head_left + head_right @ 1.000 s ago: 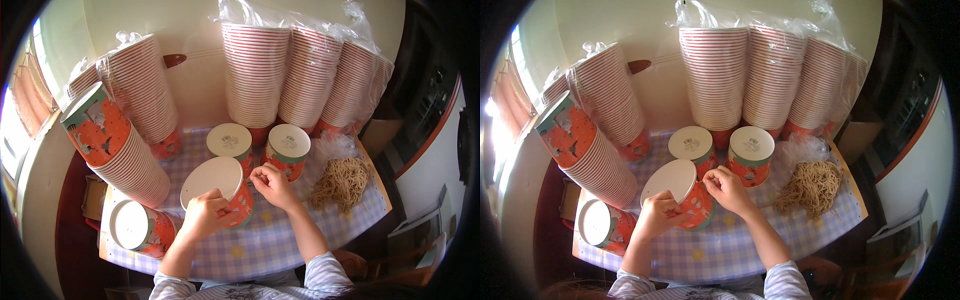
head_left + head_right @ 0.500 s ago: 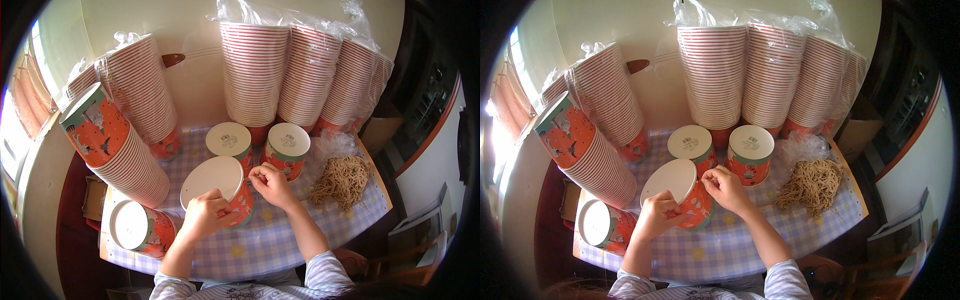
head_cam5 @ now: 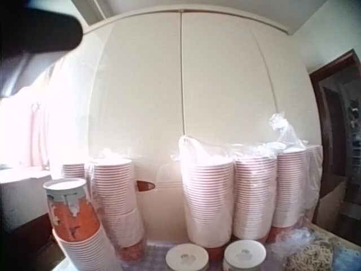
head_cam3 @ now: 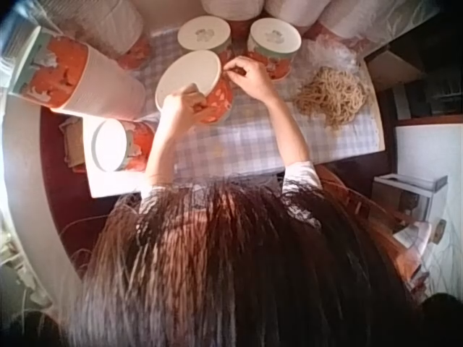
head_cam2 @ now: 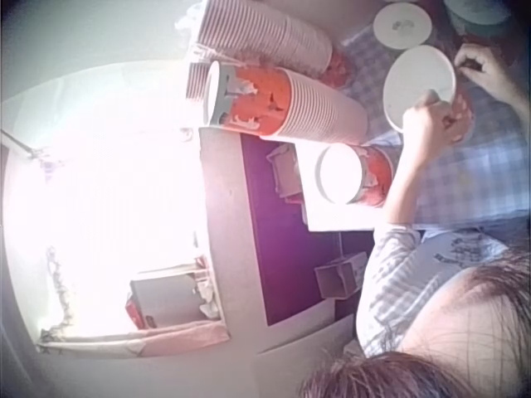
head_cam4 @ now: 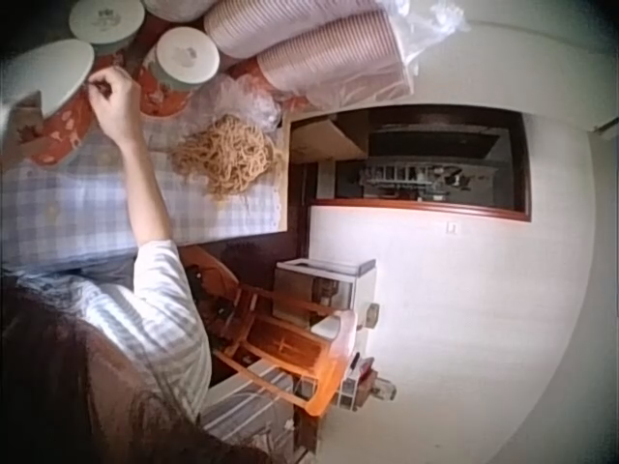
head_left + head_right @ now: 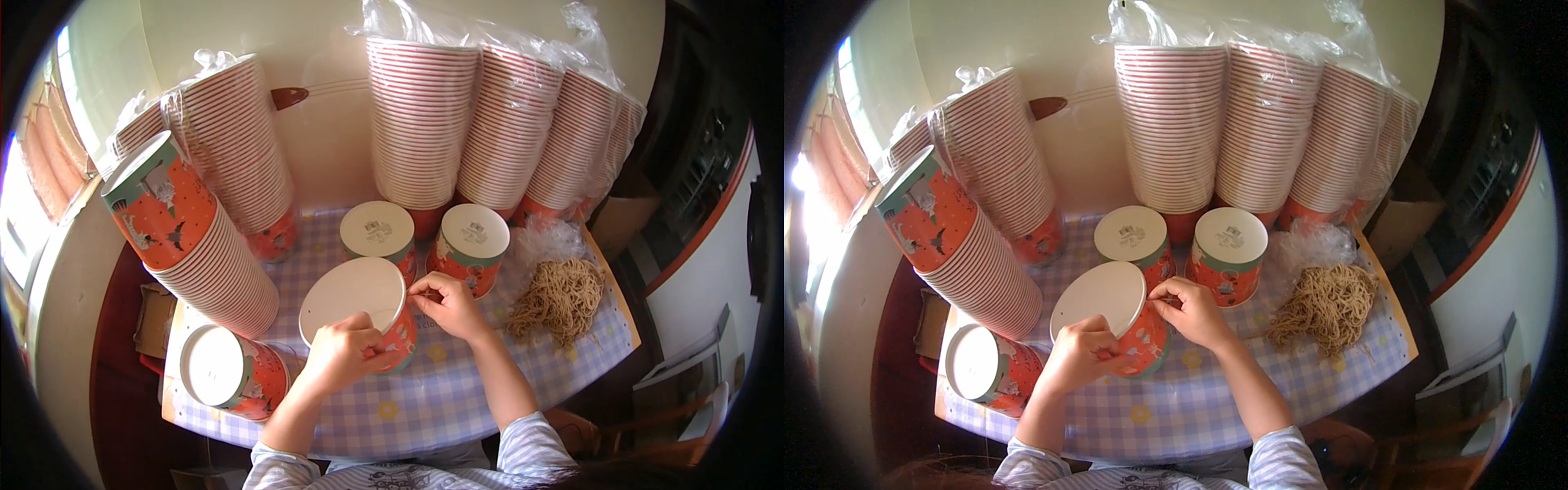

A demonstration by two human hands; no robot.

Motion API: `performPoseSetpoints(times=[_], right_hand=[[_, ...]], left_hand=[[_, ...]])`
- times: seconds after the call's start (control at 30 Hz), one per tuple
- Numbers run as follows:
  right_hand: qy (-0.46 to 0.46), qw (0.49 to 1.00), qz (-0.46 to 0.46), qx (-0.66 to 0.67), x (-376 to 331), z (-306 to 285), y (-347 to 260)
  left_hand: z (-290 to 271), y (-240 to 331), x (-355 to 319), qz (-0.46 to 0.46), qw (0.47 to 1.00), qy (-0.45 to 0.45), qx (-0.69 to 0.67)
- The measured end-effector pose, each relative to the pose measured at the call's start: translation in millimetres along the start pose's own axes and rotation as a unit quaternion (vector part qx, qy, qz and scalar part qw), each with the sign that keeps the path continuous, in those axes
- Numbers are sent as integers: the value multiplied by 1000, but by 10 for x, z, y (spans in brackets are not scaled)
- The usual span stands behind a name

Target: Attaching elastic strings to paper buckets.

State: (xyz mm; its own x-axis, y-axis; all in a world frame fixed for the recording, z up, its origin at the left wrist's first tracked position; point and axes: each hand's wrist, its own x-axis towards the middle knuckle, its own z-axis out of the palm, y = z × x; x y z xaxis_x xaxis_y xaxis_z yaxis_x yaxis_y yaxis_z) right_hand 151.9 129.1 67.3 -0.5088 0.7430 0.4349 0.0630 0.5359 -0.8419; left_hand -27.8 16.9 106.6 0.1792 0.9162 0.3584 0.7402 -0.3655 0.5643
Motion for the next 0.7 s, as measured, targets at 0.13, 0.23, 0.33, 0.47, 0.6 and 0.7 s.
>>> performPoseSetpoints(times=[0.13,0.23,0.33,0.47,0.6,0.7], right_hand=[[-2,995,44,89,11,-6,38],[-53,990,69,110,11,-55,67],[-105,987,42,117,15,-70,121],[-168,980,50,99,5,-173,84],[-221,975,15,28,11,-181,14],[-248,969,10,13,27,-88,-62]], left_hand=[[5,-2,-6,18,1000,-2,-2],[-1,5,-7,45,999,-3,-13],[-17,-15,-12,83,996,-32,-10],[-55,-35,8,122,983,-129,-38],[-35,-38,-21,30,983,-157,-89],[96,-158,-35,-27,993,-88,-77]])
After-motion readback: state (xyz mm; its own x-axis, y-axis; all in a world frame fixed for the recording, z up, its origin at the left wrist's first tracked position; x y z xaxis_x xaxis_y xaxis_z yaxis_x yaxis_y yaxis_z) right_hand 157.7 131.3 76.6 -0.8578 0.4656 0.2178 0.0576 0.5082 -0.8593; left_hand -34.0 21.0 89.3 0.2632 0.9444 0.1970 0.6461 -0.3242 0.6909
